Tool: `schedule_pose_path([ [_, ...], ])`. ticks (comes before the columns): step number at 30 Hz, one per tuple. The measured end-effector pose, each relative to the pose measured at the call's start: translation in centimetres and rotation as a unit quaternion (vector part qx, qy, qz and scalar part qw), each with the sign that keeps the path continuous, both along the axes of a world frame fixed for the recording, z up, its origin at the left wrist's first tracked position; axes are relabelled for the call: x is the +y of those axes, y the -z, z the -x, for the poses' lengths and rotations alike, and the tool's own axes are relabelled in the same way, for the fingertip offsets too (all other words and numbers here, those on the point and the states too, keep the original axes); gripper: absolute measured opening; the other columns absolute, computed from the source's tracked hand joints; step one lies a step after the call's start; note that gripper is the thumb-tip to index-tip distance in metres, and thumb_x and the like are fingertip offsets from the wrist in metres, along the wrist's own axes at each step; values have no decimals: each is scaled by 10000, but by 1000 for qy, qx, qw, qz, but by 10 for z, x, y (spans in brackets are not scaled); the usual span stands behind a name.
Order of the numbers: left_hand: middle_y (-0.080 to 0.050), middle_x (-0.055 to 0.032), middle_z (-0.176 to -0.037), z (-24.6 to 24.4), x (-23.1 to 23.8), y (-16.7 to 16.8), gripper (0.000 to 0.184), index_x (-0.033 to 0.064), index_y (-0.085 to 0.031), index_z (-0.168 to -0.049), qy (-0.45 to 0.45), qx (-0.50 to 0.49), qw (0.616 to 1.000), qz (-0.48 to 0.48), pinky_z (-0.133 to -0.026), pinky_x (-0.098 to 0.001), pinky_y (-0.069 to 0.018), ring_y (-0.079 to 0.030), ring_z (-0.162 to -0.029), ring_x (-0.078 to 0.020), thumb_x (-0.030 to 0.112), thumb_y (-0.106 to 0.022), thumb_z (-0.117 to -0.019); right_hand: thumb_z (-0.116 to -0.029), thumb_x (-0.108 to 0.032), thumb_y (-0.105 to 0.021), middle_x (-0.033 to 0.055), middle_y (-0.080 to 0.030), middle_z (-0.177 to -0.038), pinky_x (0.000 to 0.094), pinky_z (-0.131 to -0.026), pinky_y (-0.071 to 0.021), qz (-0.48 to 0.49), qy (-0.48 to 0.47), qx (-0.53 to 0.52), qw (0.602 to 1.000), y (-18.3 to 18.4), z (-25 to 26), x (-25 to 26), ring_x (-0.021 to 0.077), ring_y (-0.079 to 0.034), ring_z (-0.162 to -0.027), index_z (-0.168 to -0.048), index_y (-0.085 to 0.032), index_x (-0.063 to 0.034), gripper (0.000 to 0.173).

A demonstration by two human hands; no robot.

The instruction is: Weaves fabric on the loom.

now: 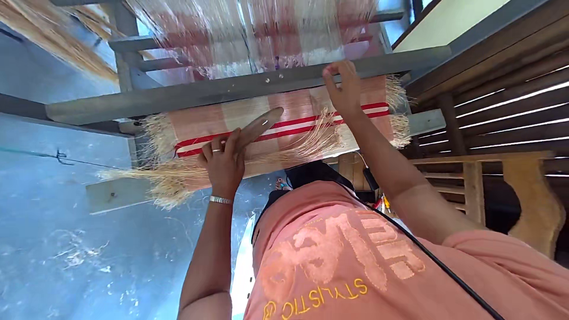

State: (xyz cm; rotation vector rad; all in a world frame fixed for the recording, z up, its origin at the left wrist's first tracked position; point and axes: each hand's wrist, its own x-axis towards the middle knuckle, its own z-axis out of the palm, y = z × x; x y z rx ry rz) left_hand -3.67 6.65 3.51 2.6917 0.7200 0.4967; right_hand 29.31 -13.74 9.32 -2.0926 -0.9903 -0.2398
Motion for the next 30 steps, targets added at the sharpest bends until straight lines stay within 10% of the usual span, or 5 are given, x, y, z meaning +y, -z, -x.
schedule_pose_path([
  [7,-566,-138,-1412,-24,43,15,477,346,-496,-1507,-39,1,999,-24,-1031,-673,-336,-483,-1321,-415,389,-546,-1035,-934,-474,-693,142,-665,-1267,637,-1034,-402,273,111,127,947,44,24,-7,375,-564,-1244,-1225,-738,-144,443],
  [11,-385,-121,-1619,-16,29,35,677,255,-331,-1609,-154,-19,988,-18,-1171,-690,-211,-326,-1494,-391,535,-515,-1022,-967,-362,-664,79,-725,-1128,616,-1048,-383,283,125,66,949,59,36,5,326,-611,-1170,-1038,-782,-160,245],
  [16,-282,-137,-1671,-10,23,66,567,321,-356,-1601,-185,-43,982,-18,-1187,-659,-192,-248,-1528,-397,500,-423,-1067,-971,-299,-678,92,-718,-1139,507,-972,-517,106,77,247,960,44,21,-14,246,-667,-1076,-1104,-760,-111,245],
  [21,-263,-52,-1690,-11,26,70,489,457,-330,-1584,-170,-6,985,-31,-1191,-664,-169,-235,-1543,-351,478,-342,-1095,-1022,-230,-631,2,-660,-966,260,-665,-516,-106,73,442,888,2,-29,-78,70,-587,-730,-1167,-638,-60,223],
  [30,-283,-56,-1676,-8,26,72,495,434,-341,-1586,-172,-4,984,-34,-1207,-631,-155,-246,-1537,-327,462,-329,-1092,-1071,-82,-450,71,-682,-1156,282,-951,-573,-419,293,340,789,-103,-165,-383,160,-693,-1062,-1251,-537,-61,200],
])
